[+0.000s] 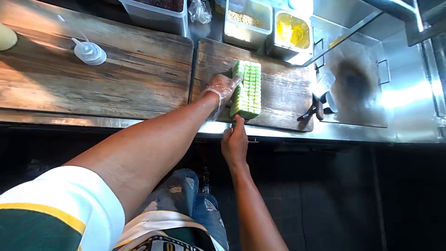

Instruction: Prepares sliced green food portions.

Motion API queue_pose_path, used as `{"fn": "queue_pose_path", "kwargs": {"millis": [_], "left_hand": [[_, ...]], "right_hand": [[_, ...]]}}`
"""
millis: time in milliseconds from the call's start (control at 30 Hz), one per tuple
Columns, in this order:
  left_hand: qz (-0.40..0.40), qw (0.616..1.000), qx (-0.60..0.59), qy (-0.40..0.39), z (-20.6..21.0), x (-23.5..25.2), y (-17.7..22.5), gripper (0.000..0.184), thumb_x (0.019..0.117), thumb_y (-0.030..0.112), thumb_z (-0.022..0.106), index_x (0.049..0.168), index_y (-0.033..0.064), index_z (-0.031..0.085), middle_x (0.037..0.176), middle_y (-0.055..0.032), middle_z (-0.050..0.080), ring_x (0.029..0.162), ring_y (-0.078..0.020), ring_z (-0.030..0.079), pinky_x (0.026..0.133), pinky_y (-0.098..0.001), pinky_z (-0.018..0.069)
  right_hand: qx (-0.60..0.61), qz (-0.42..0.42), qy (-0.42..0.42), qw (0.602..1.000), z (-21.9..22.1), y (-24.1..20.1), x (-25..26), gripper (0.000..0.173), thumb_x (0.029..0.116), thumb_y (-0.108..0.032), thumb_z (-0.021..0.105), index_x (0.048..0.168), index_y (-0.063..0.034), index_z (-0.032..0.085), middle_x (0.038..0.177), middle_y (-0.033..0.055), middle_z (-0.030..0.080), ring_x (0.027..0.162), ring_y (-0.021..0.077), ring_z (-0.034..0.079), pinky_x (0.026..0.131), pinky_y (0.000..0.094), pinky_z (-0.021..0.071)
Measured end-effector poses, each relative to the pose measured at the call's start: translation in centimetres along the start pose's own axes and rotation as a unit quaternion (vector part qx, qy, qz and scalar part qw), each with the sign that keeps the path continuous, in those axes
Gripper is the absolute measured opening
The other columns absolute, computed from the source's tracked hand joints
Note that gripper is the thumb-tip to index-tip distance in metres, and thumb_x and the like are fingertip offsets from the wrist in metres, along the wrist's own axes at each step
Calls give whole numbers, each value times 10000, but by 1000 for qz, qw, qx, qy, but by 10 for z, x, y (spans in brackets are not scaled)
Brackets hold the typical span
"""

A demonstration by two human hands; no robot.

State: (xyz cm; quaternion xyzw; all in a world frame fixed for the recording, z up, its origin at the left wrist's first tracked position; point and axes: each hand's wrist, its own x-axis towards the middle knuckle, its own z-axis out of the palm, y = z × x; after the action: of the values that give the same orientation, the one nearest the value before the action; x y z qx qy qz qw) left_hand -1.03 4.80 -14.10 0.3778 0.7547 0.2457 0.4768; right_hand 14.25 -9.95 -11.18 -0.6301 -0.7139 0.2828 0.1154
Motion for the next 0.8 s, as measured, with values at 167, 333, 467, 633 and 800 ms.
{"fn": "queue_pose_path", "kwargs": {"millis": [167,333,467,633,800], "left_hand": [[14,999,41,8,-2,-2,5,707,1007,680,417,925,46,716,953,-196,704,937,-351,693,852,-620,525],[8,999,33,1,0,-2,3,706,1008,683,409,914,54,714,915,-185,705,849,-333,706,804,-604,553],[-2,999,35,-2,0,-2,4,703,1002,693,409,910,64,709,873,-174,696,791,-316,702,762,-583,563],[2,998,57,9,-1,-4,5,713,1001,696,409,925,60,721,937,-190,710,899,-348,704,826,-626,536],[-4,997,76,-26,-6,-9,14,666,1029,634,425,1086,38,716,1070,-237,700,1021,-395,683,905,-654,509]], "right_hand": [[-14,-5,15,1000,12,16,-32,517,986,-81,550,1492,-43,449,1143,186,679,758,320,714,615,514,601],[-60,30,-50,997,4,0,-3,590,1031,-154,487,1581,-134,275,1137,203,609,705,342,691,562,516,584],[-80,36,-56,995,9,7,-22,573,1022,-148,493,1571,-95,335,1188,204,626,709,327,699,595,504,592],[-90,55,-96,990,6,-3,-5,632,1033,-167,490,1606,-144,223,1148,217,601,717,354,691,583,517,587],[-106,91,-128,982,8,-1,-15,607,1035,-192,495,1611,-143,308,1287,202,597,834,323,716,738,496,604]]}}
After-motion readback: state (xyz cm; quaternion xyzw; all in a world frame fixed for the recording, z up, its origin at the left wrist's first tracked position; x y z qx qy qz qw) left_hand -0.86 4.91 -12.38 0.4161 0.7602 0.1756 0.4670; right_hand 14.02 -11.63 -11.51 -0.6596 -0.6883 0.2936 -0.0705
